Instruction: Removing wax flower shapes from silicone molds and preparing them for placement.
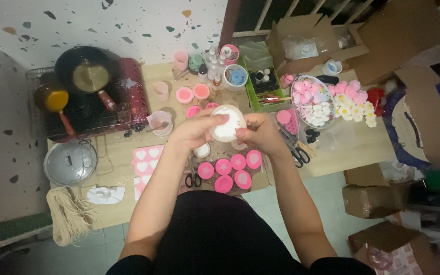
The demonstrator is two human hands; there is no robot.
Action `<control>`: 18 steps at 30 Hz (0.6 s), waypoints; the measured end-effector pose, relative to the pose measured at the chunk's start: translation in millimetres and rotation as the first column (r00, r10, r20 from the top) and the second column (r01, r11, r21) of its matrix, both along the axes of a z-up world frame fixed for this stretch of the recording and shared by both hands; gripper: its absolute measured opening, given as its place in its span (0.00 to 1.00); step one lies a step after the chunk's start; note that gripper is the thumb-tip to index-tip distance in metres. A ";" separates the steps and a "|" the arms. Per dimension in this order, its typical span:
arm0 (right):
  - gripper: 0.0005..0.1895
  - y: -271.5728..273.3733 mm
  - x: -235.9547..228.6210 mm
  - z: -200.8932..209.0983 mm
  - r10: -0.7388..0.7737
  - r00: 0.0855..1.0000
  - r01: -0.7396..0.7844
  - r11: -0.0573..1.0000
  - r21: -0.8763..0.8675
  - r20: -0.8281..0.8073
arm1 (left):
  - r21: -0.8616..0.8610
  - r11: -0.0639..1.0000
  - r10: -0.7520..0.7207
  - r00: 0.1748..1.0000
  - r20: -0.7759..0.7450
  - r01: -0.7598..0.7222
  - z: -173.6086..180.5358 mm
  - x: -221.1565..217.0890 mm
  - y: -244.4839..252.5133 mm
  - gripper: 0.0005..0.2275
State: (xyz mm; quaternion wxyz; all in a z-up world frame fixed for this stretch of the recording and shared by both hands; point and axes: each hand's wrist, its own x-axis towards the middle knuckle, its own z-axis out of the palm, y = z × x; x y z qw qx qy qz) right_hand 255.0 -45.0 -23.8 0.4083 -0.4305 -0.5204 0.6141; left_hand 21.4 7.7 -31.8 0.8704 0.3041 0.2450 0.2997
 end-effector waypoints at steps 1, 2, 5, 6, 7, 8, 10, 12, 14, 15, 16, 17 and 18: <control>0.11 0.1 -0.1 0.1 0.000 1.000 0.000 1.000 -0.001 0.000 | -0.001 1.000 0.000 1.000 0.000 0.000 -6.5 1.0 1.5 0.19; 0.11 0.2 0.0 0.3 0.018 1.000 -0.017 0.999 0.029 -0.014 | -0.033 0.999 -0.016 0.999 0.051 0.018 -13.0 2.3 2.9 0.20; 0.12 4.0 -0.7 0.5 0.048 0.998 -0.043 0.993 0.106 -0.045 | -0.076 0.997 -0.020 0.993 0.114 0.029 -19.0 4.9 4.4 0.20; 0.12 5.4 -1.1 0.4 0.061 0.996 -0.051 0.987 0.153 -0.063 | -0.088 0.996 -0.010 0.992 0.125 0.021 -18.9 5.7 4.1 0.20; 0.12 5.9 -1.2 -4.2 0.061 0.996 -0.051 0.987 0.153 -0.062 | -0.088 0.996 -0.010 0.992 0.125 0.021 -6.4 6.9 0.0 0.20; 0.11 7.2 -1.0 -8.4 -0.023 0.998 0.030 0.989 0.144 -0.052 | -0.041 0.999 0.037 0.996 0.087 -0.033 6.6 8.4 -3.3 0.20; 0.09 6.7 -3.3 -11.1 -0.106 0.994 0.110 0.985 0.135 -0.040 | 0.009 0.996 0.086 0.995 0.052 -0.086 22.1 11.9 -9.0 0.20; 0.09 3.0 -8.3 -8.2 -0.240 0.968 0.229 0.965 0.124 0.079 | 0.103 0.966 0.243 0.969 -0.049 -0.237 26.9 16.0 -13.9 0.20; 0.10 -1.8 -16.6 7.2 -0.241 0.964 0.225 0.965 0.137 0.111 | 0.215 0.929 0.326 0.941 -0.090 -0.302 18.1 17.6 -13.6 0.19; 0.12 -4.6 -20.5 14.9 -0.242 0.960 0.221 0.964 0.151 0.143 | 0.328 0.876 0.411 0.904 -0.119 -0.355 13.7 18.7 -13.8 0.19; 0.12 -4.5 -17.9 13.6 -0.243 0.960 0.221 0.963 0.152 0.143 | 0.329 0.875 0.411 0.904 -0.119 -0.355 21.4 15.3 -15.1 0.19; 0.13 -4.4 -15.4 12.3 -0.241 0.959 0.220 0.965 0.142 0.148 | 0.372 0.884 0.376 0.904 -0.202 -0.285 29.3 11.9 -16.4 0.17; 0.15 -4.2 -13.3 10.9 -0.238 0.959 0.220 0.967 0.131 0.153 | 0.407 0.889 0.343 0.895 -0.286 -0.211 37.1 8.1 -17.7 0.17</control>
